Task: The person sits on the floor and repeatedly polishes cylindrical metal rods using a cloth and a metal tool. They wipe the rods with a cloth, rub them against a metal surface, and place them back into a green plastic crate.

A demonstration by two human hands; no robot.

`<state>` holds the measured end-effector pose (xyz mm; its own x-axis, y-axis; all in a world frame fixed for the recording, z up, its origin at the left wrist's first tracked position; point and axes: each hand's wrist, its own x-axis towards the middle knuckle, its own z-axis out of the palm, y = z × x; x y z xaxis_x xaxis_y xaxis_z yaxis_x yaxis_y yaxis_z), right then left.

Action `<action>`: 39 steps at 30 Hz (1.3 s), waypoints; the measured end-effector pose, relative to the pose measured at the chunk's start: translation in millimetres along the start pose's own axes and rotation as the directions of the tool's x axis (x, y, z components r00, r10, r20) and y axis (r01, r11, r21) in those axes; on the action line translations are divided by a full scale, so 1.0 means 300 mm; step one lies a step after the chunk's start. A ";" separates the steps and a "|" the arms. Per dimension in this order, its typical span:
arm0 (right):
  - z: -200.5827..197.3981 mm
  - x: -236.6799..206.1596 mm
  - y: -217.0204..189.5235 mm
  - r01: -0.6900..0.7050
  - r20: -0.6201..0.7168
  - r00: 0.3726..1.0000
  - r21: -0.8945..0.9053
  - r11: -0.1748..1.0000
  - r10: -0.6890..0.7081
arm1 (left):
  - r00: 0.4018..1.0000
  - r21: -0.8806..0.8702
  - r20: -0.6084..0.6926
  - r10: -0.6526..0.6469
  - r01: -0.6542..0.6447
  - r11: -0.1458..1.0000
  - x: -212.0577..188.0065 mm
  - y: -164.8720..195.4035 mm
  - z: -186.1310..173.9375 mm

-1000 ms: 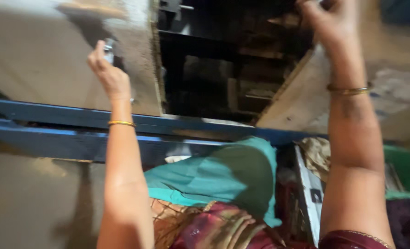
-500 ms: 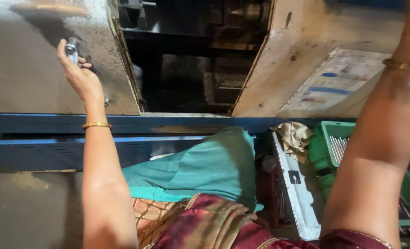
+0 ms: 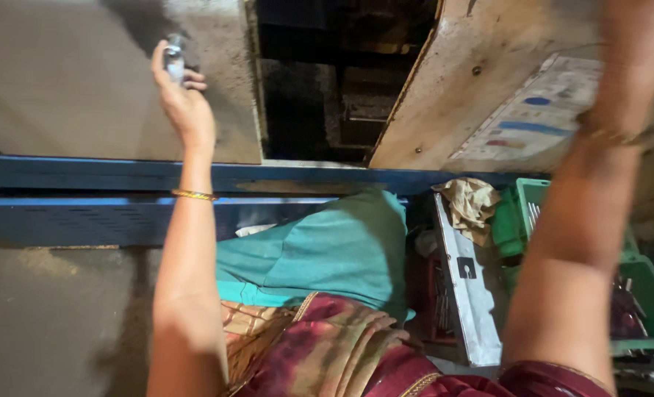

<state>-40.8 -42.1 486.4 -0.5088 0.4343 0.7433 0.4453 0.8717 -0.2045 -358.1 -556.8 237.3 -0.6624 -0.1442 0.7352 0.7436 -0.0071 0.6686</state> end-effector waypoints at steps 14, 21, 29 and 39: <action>0.305 -0.382 -0.409 0.284 -0.258 0.943 0.302 0.910 -0.209 | 0.955 -0.259 0.241 -0.173 0.235 0.937 -0.220 0.208 0.387; 0.331 -0.391 -0.420 0.206 -0.195 0.970 0.352 0.913 -0.143 | 0.924 -0.345 0.341 -0.174 0.295 0.891 -0.324 0.237 0.551; 0.333 -0.405 -0.429 0.269 -0.222 0.953 0.320 0.909 -0.204 | 0.917 -0.379 0.377 -0.131 0.282 0.882 -0.390 0.286 0.653; 0.317 -0.552 -0.416 0.289 -0.050 0.957 0.047 0.956 -0.287 | 0.905 -0.332 0.413 -0.100 0.252 0.909 -0.392 0.311 0.641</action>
<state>-82.2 -201.2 328.2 -0.5778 0.1540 0.8015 0.2437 0.9698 -0.0107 -228.6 -350.3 234.7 -0.7116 0.2786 0.6450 0.5394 -0.3716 0.7556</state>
